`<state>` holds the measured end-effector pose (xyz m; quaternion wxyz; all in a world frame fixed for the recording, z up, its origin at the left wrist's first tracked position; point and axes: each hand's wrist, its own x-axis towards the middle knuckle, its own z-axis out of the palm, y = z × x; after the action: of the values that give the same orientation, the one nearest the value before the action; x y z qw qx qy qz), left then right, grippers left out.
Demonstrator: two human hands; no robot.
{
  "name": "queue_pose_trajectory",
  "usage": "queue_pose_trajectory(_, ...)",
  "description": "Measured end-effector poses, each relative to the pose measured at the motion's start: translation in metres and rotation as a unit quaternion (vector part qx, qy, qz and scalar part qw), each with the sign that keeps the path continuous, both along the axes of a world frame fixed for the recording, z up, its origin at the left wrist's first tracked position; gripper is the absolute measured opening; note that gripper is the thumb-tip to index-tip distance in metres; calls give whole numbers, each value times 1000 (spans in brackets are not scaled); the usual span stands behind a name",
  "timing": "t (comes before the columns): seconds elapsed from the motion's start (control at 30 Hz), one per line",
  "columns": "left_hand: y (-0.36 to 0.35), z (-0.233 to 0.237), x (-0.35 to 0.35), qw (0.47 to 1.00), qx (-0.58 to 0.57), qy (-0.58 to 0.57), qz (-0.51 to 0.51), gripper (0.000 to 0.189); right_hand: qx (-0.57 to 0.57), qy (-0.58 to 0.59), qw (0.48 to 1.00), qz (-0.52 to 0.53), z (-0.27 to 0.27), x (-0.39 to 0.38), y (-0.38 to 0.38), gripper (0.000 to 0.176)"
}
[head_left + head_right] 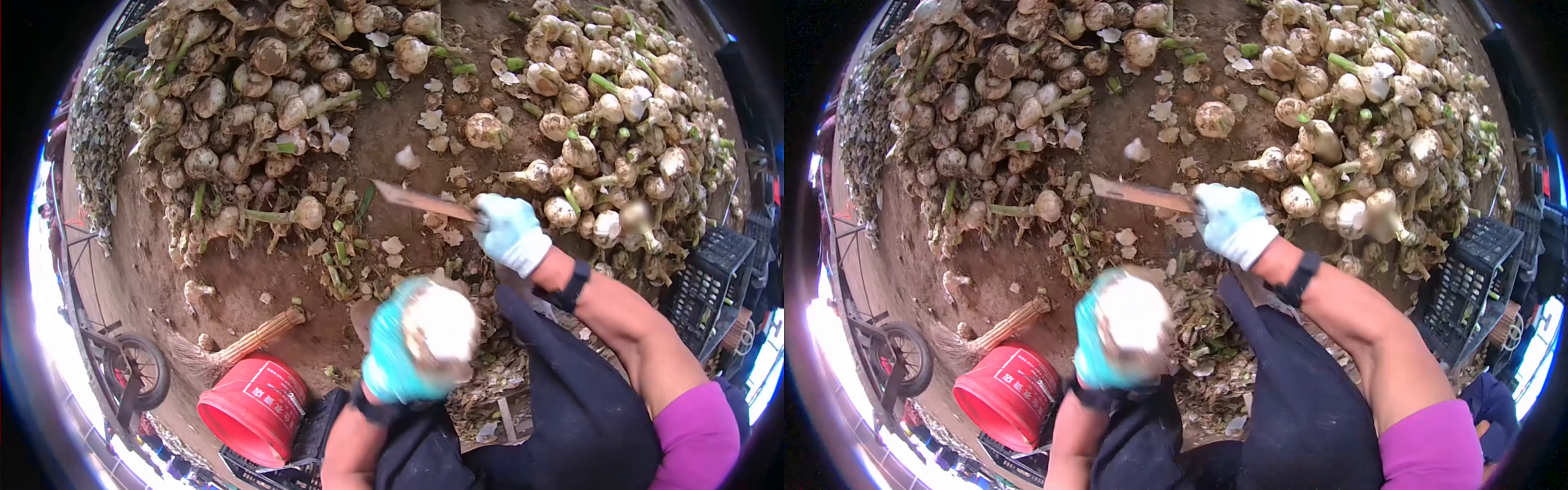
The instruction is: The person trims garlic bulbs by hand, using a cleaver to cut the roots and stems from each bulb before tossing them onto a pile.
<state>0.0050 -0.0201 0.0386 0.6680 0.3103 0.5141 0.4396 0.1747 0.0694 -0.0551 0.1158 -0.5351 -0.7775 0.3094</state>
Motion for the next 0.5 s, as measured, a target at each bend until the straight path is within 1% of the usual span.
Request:
queue_pose_trajectory(0.03,3,-14,-4,997,-42,-16,59,53,8,40,999,-29,2,4,-4,9)
queue_pose_trajectory(0.07,12,-27,-13,990,-80,-34,113,48,20,80,995,-61,15,3,-4,10)
queue_pose_trajectory(0.1,9,-33,-25,997,-46,-9,65,80,-2,98,993,-67,22,-1,-3,11)
queue_pose_trajectory(0.13,4,-37,-28,997,-50,-3,67,80,-7,104,992,-66,26,-6,-5,11)
queue_pose_trajectory(0.2,6,-38,-26,993,-22,11,112,79,38,129,991,21,34,-15,-8,13)
queue_pose_trajectory(0.23,1,-46,-25,990,-5,11,143,74,27,144,988,54,39,-16,-12,15)
queue_pose_trajectory(0.27,0,-49,-29,989,3,110,97,65,48,120,988,83,39,-17,-16,16)
queue_pose_trajectory(0.33,-7,-97,-31,983,-30,60,171,56,48,122,988,84,35,-19,-22,11)
queue_pose_trajectory(0.4,11,-60,-26,960,-66,-25,270,48,-61,107,992,18,37,-15,-18,9)
queue_pose_trajectory(0.43,19,-64,-30,960,-96,74,252,44,-144,118,981,-51,34,-13,-16,10)
queue_pose_trajectory(0.47,22,-54,-31,964,-110,44,239,43,-115,131,981,-79,26,-12,-14,14)
queue_pose_trajectory(0.5,36,-38,-23,937,-152,-188,250,46,-175,148,965,-128,16,-8,-13,16)
